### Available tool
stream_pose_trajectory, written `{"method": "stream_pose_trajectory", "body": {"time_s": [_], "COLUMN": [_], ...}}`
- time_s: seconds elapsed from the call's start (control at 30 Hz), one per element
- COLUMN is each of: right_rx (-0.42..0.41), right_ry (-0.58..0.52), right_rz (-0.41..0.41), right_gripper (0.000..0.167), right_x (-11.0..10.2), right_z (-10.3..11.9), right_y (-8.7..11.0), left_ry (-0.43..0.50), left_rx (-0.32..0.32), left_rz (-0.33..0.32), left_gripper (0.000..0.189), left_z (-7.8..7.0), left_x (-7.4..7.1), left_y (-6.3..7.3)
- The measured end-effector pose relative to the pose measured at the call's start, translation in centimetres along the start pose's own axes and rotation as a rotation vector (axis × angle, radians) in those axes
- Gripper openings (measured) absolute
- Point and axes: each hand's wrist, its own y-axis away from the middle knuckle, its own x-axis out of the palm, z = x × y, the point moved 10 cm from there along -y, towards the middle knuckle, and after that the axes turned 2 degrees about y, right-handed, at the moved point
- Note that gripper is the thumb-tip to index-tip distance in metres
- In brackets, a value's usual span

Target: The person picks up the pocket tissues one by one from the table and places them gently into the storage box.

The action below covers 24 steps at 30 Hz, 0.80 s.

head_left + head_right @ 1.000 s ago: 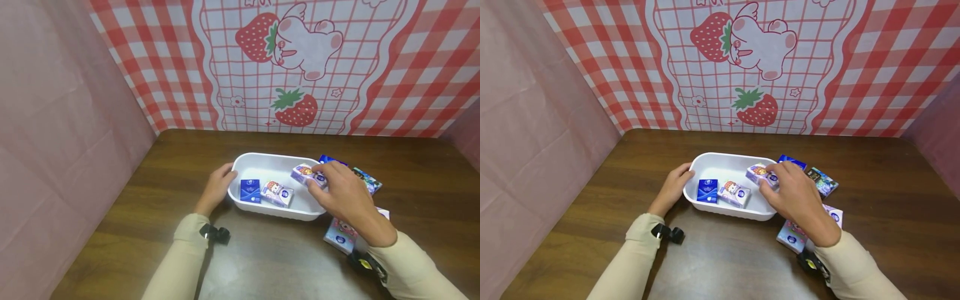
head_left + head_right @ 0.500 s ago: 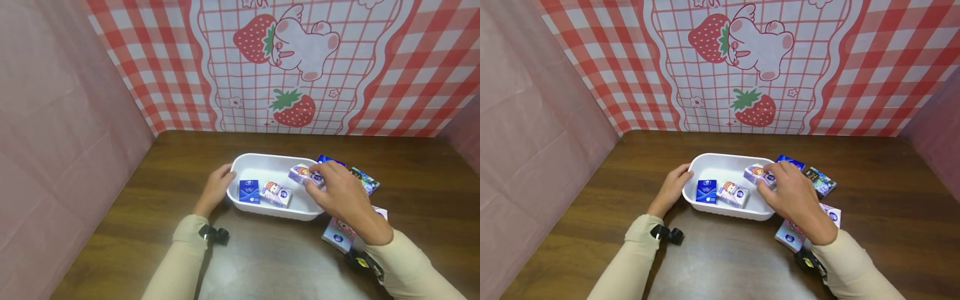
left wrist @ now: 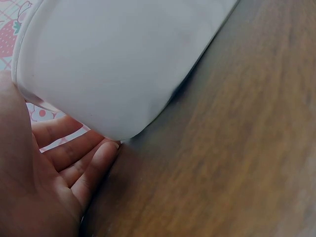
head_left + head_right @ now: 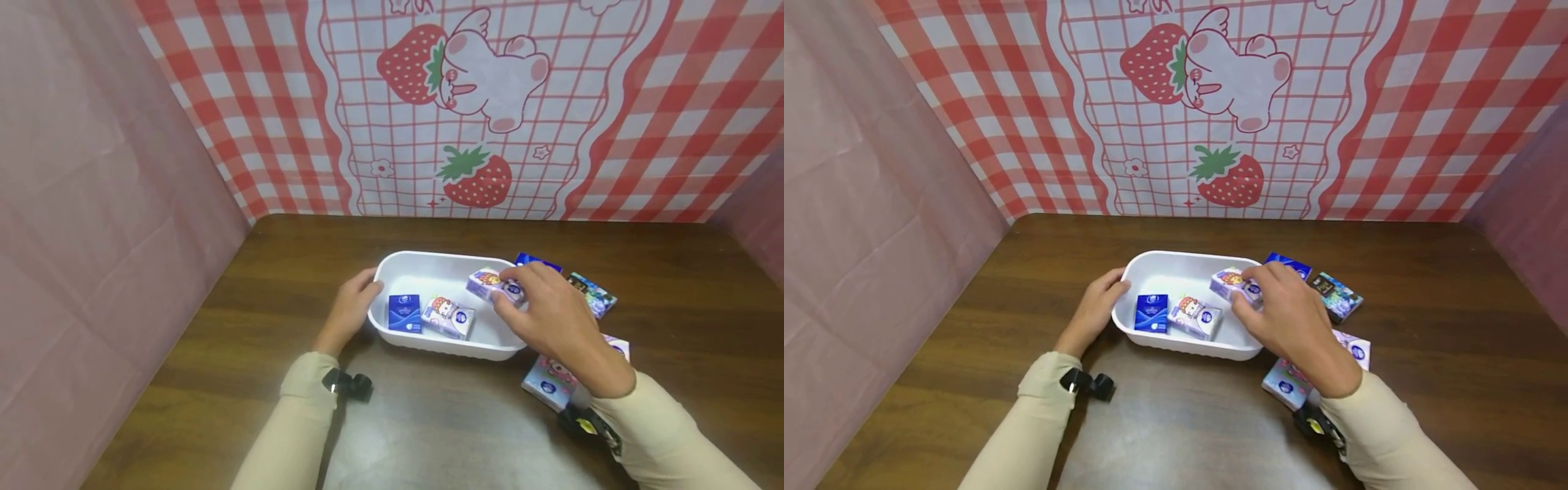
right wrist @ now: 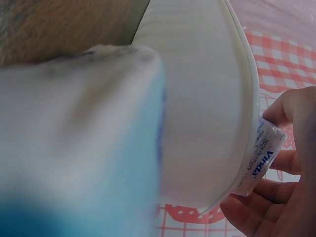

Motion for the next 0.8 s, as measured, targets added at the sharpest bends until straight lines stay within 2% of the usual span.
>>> {"method": "stream_pose_trajectory", "body": {"time_s": [0.27,0.8], "right_rx": [-0.041,-0.069], "right_ry": [-0.007,-0.002], "right_rz": [-0.027,-0.067], "right_gripper": [0.035,0.03], "right_x": [-0.14,0.15], "right_z": [0.48,0.86], "right_y": [-0.03,-0.75], "left_ry": [0.002,0.014], "left_rx": [0.015,-0.006], "left_rz": [-0.007,-0.006], "left_gripper": [0.039,0.039], "left_z": [0.04,0.09], "left_x": [-0.09,-0.09], "left_y": [-0.02,0.06]}}
